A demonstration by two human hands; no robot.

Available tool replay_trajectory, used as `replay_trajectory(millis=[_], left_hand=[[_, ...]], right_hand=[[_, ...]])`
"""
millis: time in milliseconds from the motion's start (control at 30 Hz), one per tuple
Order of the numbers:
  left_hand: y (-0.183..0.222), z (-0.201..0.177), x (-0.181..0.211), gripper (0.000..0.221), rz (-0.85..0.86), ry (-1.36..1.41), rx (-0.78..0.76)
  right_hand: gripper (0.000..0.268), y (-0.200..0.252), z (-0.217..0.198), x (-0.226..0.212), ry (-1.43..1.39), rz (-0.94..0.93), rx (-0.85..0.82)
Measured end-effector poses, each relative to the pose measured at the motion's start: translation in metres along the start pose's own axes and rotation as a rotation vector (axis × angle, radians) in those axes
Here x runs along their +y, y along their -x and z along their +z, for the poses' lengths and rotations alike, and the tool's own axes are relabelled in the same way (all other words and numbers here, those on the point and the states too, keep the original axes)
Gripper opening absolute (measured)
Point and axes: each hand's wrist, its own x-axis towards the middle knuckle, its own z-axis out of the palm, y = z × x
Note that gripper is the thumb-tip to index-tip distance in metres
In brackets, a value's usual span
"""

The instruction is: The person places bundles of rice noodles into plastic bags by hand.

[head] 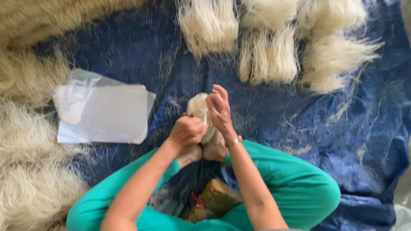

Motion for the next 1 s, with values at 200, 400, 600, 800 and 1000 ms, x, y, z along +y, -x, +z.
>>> replay_trajectory(millis=[200,400,600,800,1000], left_hand=[[-0.019,-0.022,-0.003,0.048,-1.104,0.964,0.314],[-0.038,-0.001,0.018,0.057,-1.186,1.185,0.250],[-0.039,-0.009,0.019,0.055,-1.217,1.197,0.214],[-0.032,0.009,0.007,0.053,-1.174,1.100,0.159],[-0.020,-0.051,0.001,0.018,-1.069,0.402,0.266]], right_hand=[[0.014,0.015,0.016,-0.015,-0.533,0.394,-0.073],[0.011,0.016,0.025,-0.022,-0.665,0.413,0.028],[0.014,0.019,0.032,-0.026,-0.638,0.383,0.027],[0.013,0.015,0.028,-0.024,-0.591,0.374,0.029],[0.017,0.017,0.020,-0.008,-0.517,0.335,-0.004]])
